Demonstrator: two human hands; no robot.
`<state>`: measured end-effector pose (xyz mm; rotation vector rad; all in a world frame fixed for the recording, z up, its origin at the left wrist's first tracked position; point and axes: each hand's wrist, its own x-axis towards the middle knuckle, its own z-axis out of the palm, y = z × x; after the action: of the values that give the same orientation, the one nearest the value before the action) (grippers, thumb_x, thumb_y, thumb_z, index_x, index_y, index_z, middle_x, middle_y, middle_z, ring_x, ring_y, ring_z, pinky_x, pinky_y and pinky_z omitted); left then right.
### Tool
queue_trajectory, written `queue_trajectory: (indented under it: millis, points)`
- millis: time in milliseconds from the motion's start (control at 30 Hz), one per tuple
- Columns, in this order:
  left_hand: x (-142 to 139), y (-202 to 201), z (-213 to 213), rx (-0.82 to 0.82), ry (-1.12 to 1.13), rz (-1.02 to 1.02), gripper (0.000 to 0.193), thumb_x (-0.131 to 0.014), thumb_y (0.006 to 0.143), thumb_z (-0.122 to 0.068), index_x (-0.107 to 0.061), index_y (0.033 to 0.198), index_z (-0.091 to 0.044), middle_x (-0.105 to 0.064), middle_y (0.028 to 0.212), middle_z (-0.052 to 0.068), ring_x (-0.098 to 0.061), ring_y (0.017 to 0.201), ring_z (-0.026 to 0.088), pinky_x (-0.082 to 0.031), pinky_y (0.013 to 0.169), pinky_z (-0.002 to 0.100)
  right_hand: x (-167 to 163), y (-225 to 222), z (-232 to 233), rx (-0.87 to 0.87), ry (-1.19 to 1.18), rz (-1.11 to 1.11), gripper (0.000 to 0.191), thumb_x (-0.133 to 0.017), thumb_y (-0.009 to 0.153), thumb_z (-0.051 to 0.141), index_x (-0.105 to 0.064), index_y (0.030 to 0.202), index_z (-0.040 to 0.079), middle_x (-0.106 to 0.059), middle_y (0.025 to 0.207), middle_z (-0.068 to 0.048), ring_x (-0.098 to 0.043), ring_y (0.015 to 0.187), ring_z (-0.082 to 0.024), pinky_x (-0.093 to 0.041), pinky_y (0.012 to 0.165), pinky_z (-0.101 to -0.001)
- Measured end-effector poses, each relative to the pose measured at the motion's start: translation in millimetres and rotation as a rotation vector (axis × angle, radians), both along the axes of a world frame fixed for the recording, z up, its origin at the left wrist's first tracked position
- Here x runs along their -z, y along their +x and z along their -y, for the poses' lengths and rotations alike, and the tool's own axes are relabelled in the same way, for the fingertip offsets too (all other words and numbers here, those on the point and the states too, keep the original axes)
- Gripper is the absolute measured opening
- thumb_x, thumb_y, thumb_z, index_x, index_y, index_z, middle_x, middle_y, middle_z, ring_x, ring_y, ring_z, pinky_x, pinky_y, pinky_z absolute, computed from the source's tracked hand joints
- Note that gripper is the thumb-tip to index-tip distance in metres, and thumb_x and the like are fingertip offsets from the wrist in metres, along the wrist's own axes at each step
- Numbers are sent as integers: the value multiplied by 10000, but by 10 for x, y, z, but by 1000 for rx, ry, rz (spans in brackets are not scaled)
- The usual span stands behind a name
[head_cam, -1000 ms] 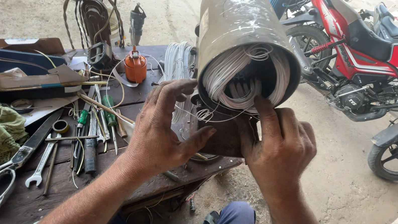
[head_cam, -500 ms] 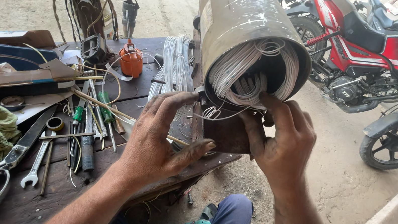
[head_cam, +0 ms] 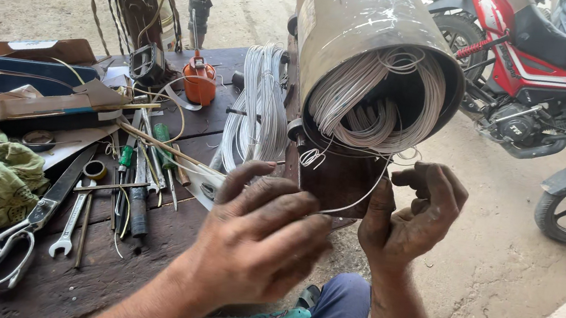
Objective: The person winds white insulated wire onto a cylindrical metal core mounted on a workbench. They use their hands to guide the wire and a flat wooden stick to press and align the layers. The person occasionally adjusts the core and uses pliers to cut the wire.
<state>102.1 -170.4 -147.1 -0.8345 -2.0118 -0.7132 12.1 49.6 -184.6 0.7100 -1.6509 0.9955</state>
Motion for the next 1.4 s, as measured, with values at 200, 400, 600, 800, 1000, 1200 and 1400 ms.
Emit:
queue_trajectory:
  millis: [200,400,600,800,1000,1200,1400]
  points:
    - [-4,11,43,-108,93,-78,453,-743,945,-491,-718,1200,-117,-661,1332,155,-571,1299,313,-370,1182,540,206,-260,-220,-35,-29,-39,479,-686,1089,251,-468,1455,32,-511,1261,-114,-593,968,-152,-591,778,-261]
    - [51,64,673,-300,269,-99,332,-708,999,-403,-713,1176,-122,-689,1290,112,-625,1291,264,-493,1137,425,44,-845,-1103,143,-30,299,583,-831,1078,302,-491,1474,42,-580,1217,-77,-595,1058,-161,-519,893,-296]
    - [231,27,1017,-421,320,123,373,-768,1006,-309,-678,1281,-73,-697,1338,152,-637,1286,288,-496,1125,437,-269,-785,-1754,-75,-431,302,548,-846,1021,94,-487,1419,-18,-586,1158,-60,-579,947,-123,-511,855,-256]
    - [484,-144,370,-372,207,155,671,-808,814,-290,-592,1377,5,-639,1376,189,-570,1331,361,-415,1187,516,-243,-287,-1723,-183,-356,265,235,-809,1089,11,-600,1180,-46,-625,951,-89,-589,771,-136,-482,715,-223]
    - [570,87,-188,-429,-31,152,645,-761,881,-392,-609,1346,29,-611,1345,193,-540,1115,316,-401,924,489,-290,10,-1352,-98,-290,223,245,-845,1078,35,-644,1196,-41,-693,983,-84,-676,842,-156,-586,796,-254]
    - [289,90,-624,-214,-232,185,641,-672,950,-449,-614,1359,42,-609,1342,257,-581,1044,294,-427,894,488,-527,-50,-448,-264,-191,568,521,-837,971,296,-623,1342,-1,-661,973,3,-615,833,-56,-519,762,-197]
    - [-83,3,-351,-90,-75,68,444,-702,1015,-404,-616,1318,-90,-619,1328,104,-648,1114,275,-476,950,465,-882,-229,-59,-68,129,709,604,-711,967,497,-671,1308,0,-736,958,-78,-667,859,-139,-525,765,-288]
